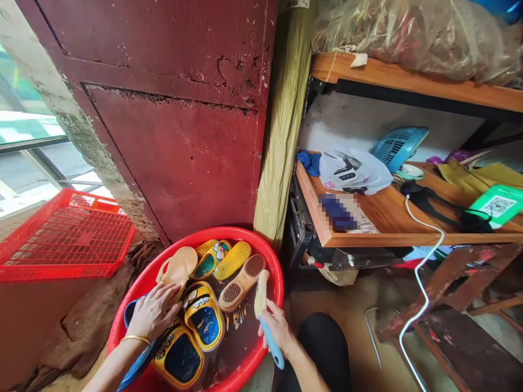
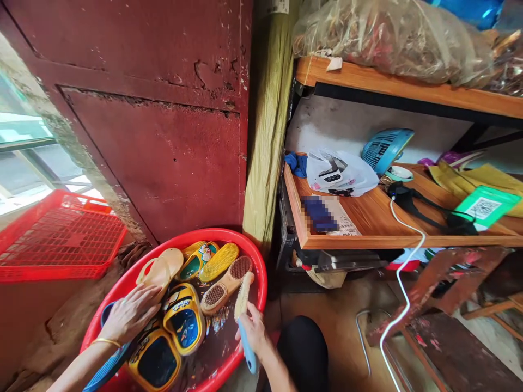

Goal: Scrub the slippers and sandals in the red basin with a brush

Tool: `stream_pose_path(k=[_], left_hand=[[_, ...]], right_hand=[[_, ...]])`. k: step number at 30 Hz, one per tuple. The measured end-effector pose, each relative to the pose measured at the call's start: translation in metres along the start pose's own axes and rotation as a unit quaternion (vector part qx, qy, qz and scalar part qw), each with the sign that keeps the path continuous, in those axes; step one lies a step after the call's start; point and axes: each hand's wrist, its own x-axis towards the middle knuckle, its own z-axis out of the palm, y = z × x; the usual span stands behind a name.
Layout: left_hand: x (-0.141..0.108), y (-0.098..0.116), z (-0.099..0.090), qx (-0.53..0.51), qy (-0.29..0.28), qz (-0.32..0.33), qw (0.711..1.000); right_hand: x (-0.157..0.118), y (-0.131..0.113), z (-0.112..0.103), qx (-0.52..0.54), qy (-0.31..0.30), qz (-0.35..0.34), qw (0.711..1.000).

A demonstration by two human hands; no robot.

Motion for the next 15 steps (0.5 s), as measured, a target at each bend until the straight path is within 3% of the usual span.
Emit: stream_pose_path(k=[4, 6, 8, 11, 13, 15], left_hand=[[0.02, 0.029, -0.021, 0.118, -0.018, 0.033, 0.992], [0.026, 0.057, -0.015, 0.127, 0.015, 0.066, 0.99], [0.027, 0.09, 0.009, 0.085, 0.004, 0.103, 0.991], [0.02, 0.134, 0.065, 0.016, -0.107, 0.116, 0.987], [0.015, 0.15, 0.1, 0.049, -0.167, 0.047, 0.984], [0.012, 0.156, 0.122, 0.099, -0.177, -0.026, 0.979]], right_hand=[[-0.001, 0.001, 0.0, 0.016, 0.012, 0.0, 1.0], [-0.001, 0.002, -0.002, 0.025, 0.014, 0.002, 1.0], [0.0, 0.003, -0.003, 0.032, 0.005, -0.001, 0.999], [0.002, 0.005, -0.004, 0.029, -0.008, -0.004, 1.0], [0.003, 0.007, -0.003, 0.024, -0.008, 0.002, 1.0], [0.004, 0.009, -0.003, 0.024, -0.01, 0.007, 1.0]])
